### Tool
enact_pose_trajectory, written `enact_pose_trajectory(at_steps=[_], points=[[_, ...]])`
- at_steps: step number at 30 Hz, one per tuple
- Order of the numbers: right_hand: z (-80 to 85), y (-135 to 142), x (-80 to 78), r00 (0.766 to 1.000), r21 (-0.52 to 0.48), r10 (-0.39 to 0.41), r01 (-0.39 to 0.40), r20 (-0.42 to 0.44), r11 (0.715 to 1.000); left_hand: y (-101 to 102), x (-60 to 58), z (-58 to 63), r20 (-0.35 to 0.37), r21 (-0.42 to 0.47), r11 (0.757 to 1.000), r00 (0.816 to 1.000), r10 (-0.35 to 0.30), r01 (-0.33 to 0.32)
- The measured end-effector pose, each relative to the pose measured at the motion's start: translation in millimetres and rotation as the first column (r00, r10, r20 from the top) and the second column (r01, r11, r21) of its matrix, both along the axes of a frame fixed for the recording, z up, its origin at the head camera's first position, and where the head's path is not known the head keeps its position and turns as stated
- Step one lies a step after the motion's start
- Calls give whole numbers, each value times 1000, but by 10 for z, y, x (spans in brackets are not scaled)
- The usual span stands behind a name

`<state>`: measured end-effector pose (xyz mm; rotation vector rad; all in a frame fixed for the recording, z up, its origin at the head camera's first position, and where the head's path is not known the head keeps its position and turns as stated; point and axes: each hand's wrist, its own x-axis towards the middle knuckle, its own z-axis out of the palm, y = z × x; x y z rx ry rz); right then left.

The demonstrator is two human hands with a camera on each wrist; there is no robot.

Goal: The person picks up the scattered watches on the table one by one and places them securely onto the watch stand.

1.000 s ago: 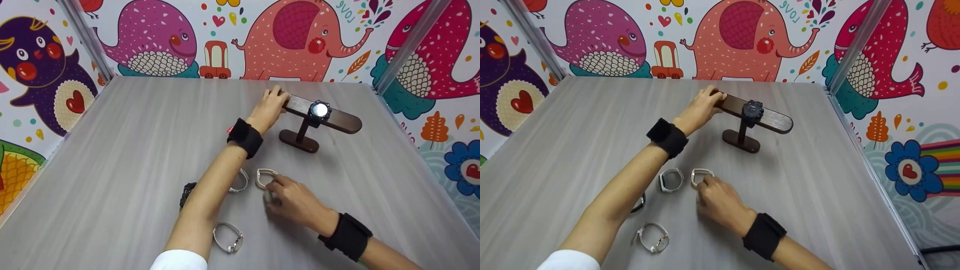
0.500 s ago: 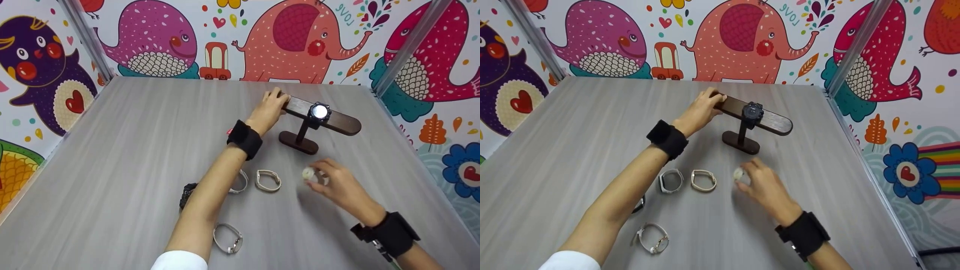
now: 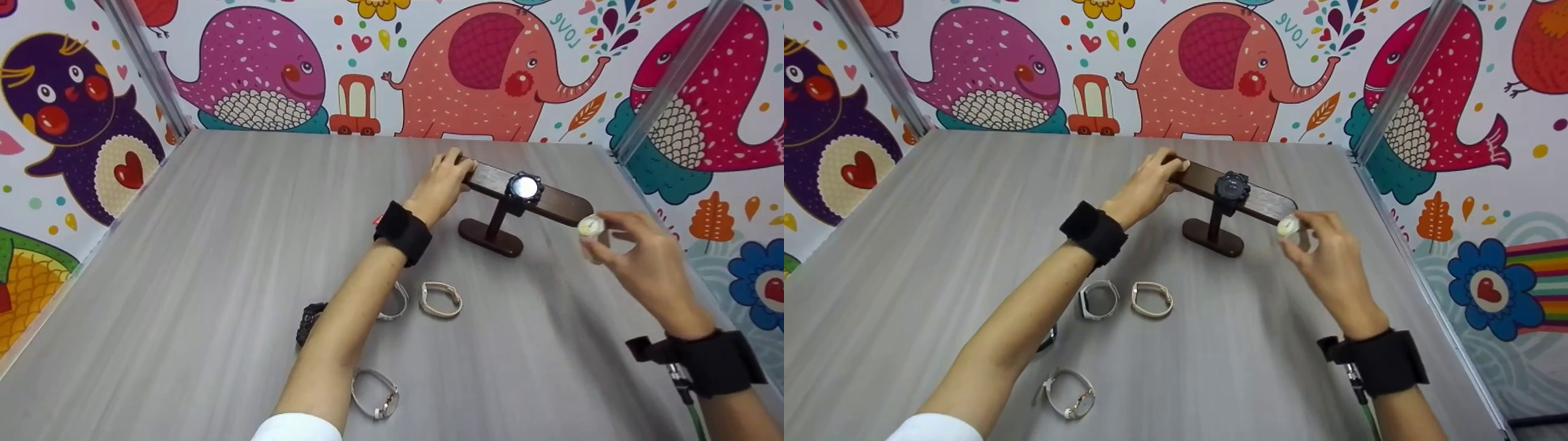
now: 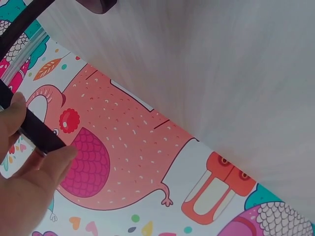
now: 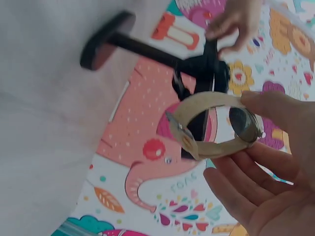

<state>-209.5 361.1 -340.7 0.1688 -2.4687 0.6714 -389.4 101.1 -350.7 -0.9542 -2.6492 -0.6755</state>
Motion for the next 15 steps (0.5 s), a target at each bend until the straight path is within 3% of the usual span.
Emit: enact_pose_trajectory(at_steps=[7, 15], points=[[39, 166, -124, 999, -61, -47, 46, -10, 997, 33, 4, 36, 16, -10, 1000, 1000, 12, -12], [-71, 200, -303, 999, -99, -29, 32, 32, 995, -12, 21, 6, 32, 0, 1000, 999, 22, -22]])
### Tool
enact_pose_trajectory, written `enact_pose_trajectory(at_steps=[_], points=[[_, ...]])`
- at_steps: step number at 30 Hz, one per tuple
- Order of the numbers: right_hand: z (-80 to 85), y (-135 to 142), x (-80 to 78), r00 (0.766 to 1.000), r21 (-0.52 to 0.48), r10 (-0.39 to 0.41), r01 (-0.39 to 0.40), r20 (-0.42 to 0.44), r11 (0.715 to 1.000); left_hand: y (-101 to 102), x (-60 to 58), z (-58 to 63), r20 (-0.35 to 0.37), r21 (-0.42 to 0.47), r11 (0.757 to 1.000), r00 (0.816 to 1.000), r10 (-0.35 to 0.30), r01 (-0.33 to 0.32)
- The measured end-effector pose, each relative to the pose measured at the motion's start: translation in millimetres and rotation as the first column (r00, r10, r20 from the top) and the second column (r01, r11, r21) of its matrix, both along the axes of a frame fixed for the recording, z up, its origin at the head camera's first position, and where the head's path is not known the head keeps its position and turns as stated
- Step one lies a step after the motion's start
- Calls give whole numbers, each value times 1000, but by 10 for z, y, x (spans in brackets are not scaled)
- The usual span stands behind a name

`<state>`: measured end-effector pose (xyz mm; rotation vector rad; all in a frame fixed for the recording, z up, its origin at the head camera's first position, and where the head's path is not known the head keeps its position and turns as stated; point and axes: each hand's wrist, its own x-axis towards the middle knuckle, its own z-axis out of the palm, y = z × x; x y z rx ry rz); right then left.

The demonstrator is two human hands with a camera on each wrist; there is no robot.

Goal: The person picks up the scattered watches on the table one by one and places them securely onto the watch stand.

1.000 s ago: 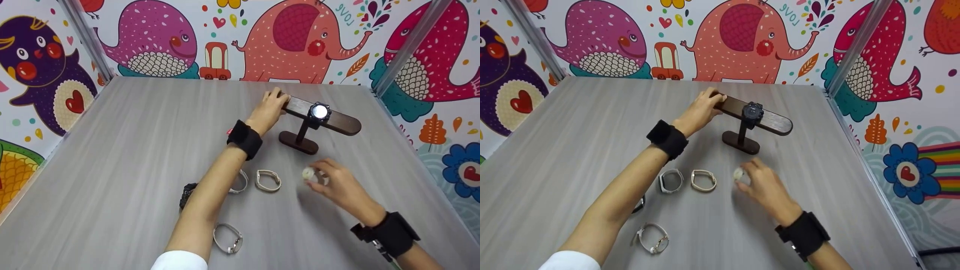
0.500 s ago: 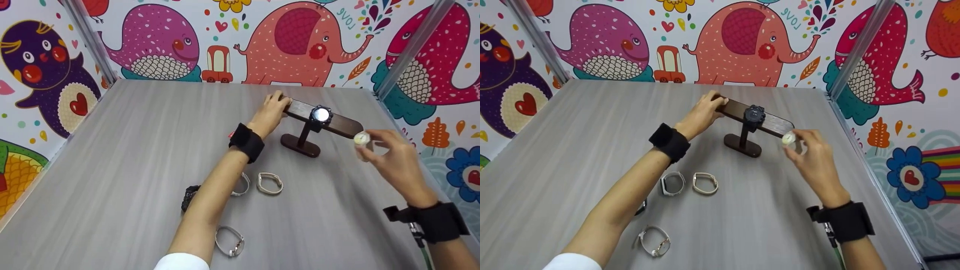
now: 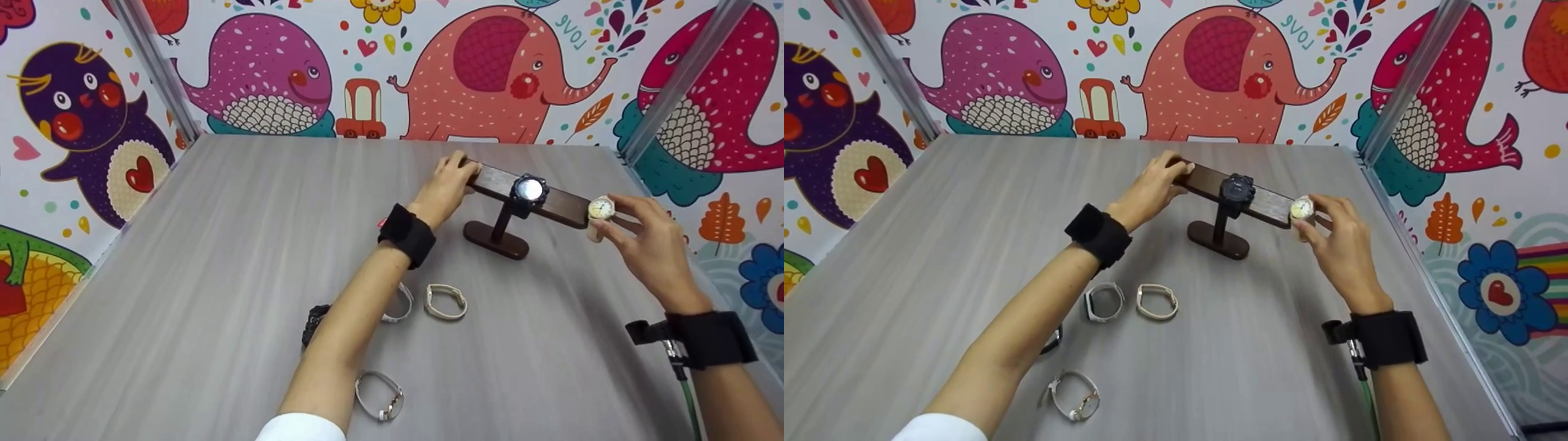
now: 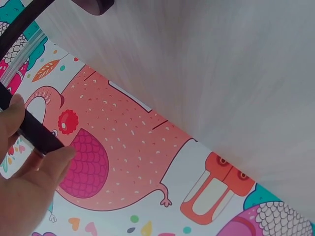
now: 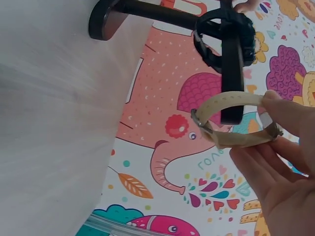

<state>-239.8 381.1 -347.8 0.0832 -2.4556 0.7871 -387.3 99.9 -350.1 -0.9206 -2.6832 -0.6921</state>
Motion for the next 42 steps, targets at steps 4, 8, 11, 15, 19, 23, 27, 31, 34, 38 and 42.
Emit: enact_pose_trajectory(at_steps=[4, 8, 11, 15, 19, 23, 27, 31, 34, 38, 42], points=[[-66, 31, -45, 1000, -39, 29, -29, -12, 999, 7, 3, -14, 0, 1, 1000, 1000, -10, 10], [-121, 51, -87, 997, -79, 81, -82, -5, 994, 1, 0, -10, -15, -2, 1000, 1000, -4, 4], [-150, 65, -111, 994, -95, 108, -106, 10, 990, -3, -1, -9, -20, 3, 1000, 1000, -3, 3], [-174, 84, -132, 993, -104, 118, -114, 30, 988, -14, 2, -12, -13, 4, 1000, 1000, -8, 8], [-182, 93, -141, 991, -113, 134, -129, 30, 985, -19, 1, -12, -15, -4, 1000, 1000, 0, 0], [-170, 88, -145, 991, -111, 132, -129, 24, 985, -17, -4, -5, -34, -12, 1000, 999, 1, -1], [-160, 82, -149, 992, -98, 123, -119, 36, 988, -20, -6, -7, -34, -18, 1000, 999, -2, 2], [-153, 87, -149, 992, -71, 110, -106, 57, 992, -17, -6, -11, -25, -16, 1000, 1000, -5, 4], [-143, 87, -151, 993, -54, 95, -91, 76, 994, -17, -7, -10, -26, -8, 1000, 1000, -7, 7], [-131, 79, -158, 993, -43, 84, -81, 82, 996, -15, -15, -12, -25, -2, 1000, 1000, -9, 9], [-131, 81, -165, 993, -39, 94, -91, 73, 995, -13, -19, -14, -15, -1, 1000, 1000, -7, 7]])
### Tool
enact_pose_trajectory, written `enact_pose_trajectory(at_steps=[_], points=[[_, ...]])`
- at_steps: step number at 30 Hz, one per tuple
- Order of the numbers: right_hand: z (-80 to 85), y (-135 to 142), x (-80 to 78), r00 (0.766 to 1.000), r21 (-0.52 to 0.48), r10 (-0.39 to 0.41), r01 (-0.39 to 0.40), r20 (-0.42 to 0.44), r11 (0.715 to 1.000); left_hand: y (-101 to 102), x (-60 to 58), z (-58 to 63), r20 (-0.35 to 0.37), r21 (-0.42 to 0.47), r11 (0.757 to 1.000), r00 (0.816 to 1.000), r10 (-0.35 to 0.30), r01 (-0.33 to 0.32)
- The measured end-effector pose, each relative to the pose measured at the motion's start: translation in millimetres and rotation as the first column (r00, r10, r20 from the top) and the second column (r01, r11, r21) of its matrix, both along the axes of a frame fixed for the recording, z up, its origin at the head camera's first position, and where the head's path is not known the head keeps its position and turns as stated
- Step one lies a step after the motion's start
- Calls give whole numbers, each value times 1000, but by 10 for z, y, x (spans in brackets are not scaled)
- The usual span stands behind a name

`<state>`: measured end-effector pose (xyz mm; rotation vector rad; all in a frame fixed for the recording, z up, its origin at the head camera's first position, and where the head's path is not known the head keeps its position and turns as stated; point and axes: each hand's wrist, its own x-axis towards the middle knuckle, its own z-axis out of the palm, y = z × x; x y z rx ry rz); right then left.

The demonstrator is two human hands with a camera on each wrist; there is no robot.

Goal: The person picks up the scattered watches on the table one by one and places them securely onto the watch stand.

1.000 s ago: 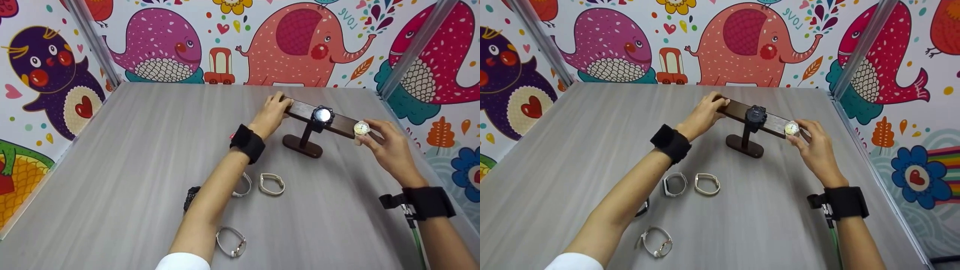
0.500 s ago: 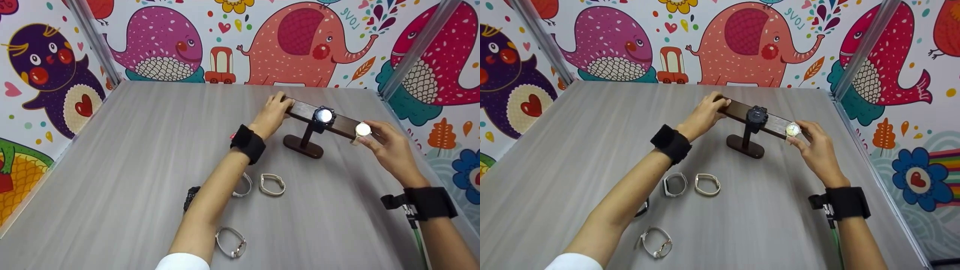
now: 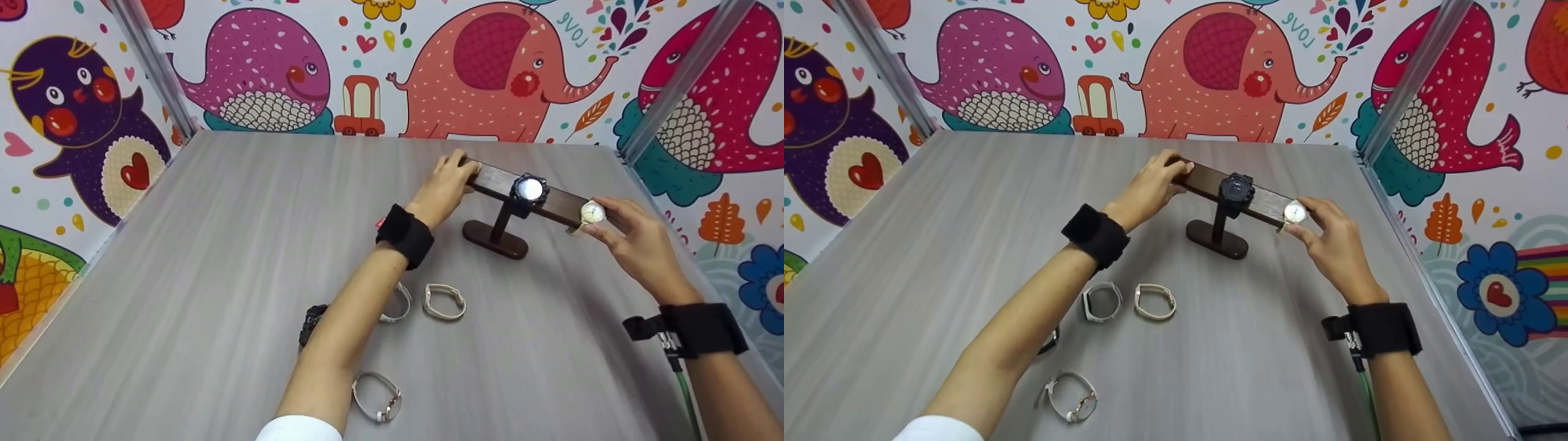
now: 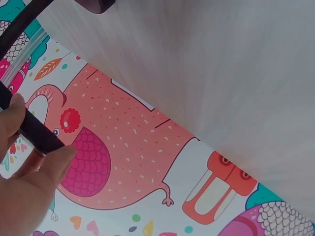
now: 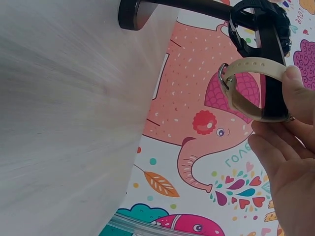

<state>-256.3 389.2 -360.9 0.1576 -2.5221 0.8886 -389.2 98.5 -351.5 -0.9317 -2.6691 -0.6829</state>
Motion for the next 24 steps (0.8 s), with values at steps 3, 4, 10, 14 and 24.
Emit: enact_pose_trajectory(at_steps=[3, 4, 10, 14, 24], points=[[-1, 11, -9, 1000, 11, 18, -18, -8, 1000, -4, 5, -2, 8, -1, 1000, 1000, 7, -7], [0, 14, -12, 1000, 14, 23, -23, -11, 1000, -6, 7, 0, 9, -4, 1000, 1000, 11, -11], [12, 11, -44, 998, 12, 57, -56, -23, 998, -1, 13, 12, -21, -9, 1000, 1000, 7, -7], [45, -4, -61, 998, 32, 62, -62, -1, 998, 7, 4, 8, -34, -7, 1000, 999, 5, -5], [120, -62, -88, 997, 79, 65, -67, 36, 995, 21, 8, 4, -29, -13, 1000, 999, 25, -25]])
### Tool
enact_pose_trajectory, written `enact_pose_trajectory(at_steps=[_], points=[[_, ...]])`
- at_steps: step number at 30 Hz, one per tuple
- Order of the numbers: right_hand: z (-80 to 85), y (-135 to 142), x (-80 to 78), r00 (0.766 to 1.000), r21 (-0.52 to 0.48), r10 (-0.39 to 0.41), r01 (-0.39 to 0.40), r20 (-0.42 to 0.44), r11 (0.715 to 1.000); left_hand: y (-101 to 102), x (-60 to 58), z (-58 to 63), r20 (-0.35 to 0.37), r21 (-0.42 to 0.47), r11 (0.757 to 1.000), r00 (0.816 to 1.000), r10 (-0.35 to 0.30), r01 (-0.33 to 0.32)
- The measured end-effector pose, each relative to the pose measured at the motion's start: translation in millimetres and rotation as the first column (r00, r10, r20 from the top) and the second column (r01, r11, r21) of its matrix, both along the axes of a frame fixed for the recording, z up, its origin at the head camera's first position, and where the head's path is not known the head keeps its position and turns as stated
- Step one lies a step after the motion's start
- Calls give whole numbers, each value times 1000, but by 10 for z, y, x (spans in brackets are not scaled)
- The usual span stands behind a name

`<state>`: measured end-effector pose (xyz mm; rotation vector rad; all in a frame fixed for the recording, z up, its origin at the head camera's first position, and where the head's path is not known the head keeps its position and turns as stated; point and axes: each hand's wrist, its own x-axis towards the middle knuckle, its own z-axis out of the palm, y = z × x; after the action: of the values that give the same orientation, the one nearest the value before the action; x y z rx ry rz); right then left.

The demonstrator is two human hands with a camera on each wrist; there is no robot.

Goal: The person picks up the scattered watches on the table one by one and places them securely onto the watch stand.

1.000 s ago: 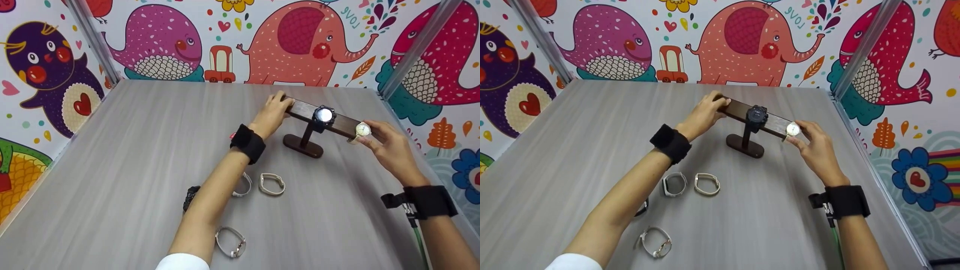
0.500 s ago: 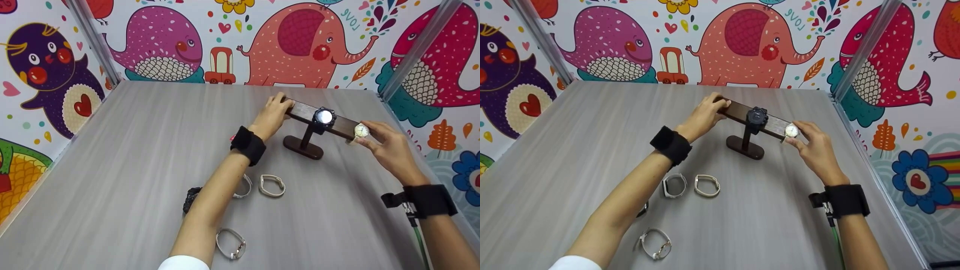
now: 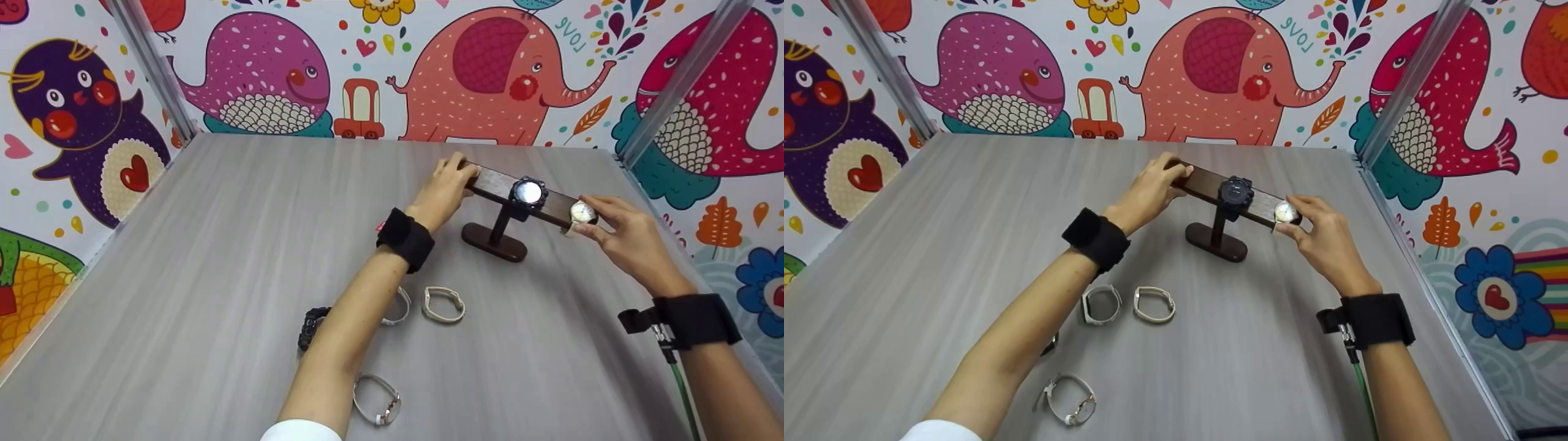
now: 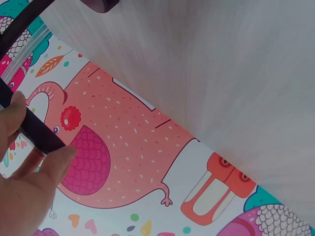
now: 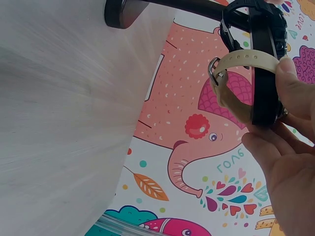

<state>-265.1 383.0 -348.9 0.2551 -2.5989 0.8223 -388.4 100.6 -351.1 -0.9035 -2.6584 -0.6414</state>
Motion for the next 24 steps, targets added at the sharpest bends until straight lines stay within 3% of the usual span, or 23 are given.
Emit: enact_pose_trajectory(at_steps=[15, 24], points=[[16, -72, -53, 998, 67, 29, -25, -63, 997, 3, 14, -3, 10, 5, 1000, 1000, 5, -5], [51, -138, -109, 999, 87, 35, -32, -28, 996, 0, 10, 3, 10, 1, 1000, 1000, 0, 0]])
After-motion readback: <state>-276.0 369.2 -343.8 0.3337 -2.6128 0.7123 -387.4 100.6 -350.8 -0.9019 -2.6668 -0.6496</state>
